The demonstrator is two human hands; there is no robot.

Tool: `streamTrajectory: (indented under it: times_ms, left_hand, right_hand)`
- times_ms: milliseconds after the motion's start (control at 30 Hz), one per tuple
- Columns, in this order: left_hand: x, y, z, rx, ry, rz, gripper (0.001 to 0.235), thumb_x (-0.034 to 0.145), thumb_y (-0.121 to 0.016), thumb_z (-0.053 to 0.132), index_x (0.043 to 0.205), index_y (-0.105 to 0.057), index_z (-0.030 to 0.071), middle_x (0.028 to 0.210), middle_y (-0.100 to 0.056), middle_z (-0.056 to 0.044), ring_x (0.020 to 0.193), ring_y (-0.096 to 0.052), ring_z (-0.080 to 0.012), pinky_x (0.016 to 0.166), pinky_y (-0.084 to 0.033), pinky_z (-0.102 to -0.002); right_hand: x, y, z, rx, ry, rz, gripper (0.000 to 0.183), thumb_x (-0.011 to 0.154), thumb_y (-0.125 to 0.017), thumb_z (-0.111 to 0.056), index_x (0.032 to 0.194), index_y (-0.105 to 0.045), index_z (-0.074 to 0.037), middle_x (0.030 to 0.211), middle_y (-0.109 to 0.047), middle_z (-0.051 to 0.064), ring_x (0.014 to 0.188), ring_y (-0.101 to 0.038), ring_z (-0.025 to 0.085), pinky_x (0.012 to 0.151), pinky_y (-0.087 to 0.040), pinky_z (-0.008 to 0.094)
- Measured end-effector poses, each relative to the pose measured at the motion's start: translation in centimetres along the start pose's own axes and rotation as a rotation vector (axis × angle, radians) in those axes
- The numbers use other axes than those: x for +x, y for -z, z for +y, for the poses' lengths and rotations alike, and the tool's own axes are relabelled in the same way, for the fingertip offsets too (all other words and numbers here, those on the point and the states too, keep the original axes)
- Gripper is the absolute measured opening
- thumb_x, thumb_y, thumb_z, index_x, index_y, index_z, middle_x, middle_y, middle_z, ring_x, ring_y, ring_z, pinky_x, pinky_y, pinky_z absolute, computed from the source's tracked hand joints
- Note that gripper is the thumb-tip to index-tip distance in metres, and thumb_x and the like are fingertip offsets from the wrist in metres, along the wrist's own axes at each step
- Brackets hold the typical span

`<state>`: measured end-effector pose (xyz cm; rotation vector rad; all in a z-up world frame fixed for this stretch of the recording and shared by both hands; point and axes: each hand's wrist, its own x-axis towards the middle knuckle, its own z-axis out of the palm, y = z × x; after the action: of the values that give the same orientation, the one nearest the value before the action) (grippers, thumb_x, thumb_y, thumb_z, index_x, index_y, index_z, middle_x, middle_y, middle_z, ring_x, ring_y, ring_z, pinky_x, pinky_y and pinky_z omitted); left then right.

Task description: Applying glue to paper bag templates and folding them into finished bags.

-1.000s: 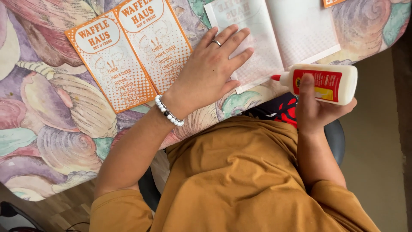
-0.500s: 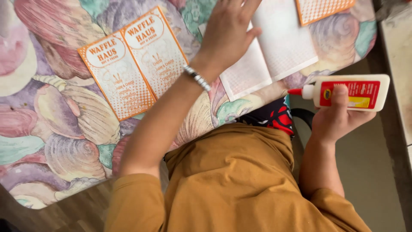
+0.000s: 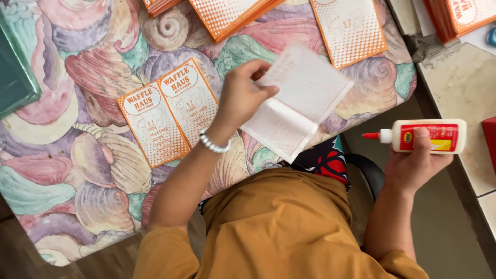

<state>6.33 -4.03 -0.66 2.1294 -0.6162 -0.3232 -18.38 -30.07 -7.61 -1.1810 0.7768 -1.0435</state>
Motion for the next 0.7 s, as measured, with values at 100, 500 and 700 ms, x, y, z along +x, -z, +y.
streamTrajectory:
  times_ms: [100,500,700]
  left_hand:
    - [-1.5,0.7,-0.9,-0.279,-0.006,0.167,0.019,0.083,-0.084,0.011,0.092,-0.067,0.011,0.085,-0.067,0.002,0.077,-0.058,-0.0098,0.066,-0.046,-0.024]
    - [-4.6,-1.6,-3.0,-0.023,-0.141,0.622,0.071,0.099,-0.071,0.009,0.153,-0.026,0.005,0.152,-0.042,-0.021,0.144,-0.045,-0.0378,0.124,-0.041,-0.051]
    - [-5.9,2.2,-4.7,0.443,-0.509,0.085,0.051,0.107,-0.066,0.017,0.154,-0.045,0.013,0.163,-0.033,-0.017,0.153,-0.031,-0.0371,0.130,-0.027,-0.057]
  right_hand:
    - [1.7,0.5,0.8,0.024,0.049,-0.003,0.031,0.095,-0.080,-0.018,0.099,-0.051,-0.007,0.078,-0.051,0.008,0.060,-0.053,0.020,0.045,-0.044,0.037]
    - [0.2,-4.5,0.0,-0.114,0.152,-0.177,0.028,0.099,-0.081,-0.019,0.105,-0.058,-0.003,0.092,-0.062,0.012,0.074,-0.064,0.024,0.047,-0.049,0.039]
    - [-2.9,-6.1,-1.1,-0.220,0.252,-0.276,0.034,0.102,-0.082,-0.017,0.115,-0.057,0.002,0.103,-0.065,0.016,0.087,-0.067,0.026,0.066,-0.059,0.041]
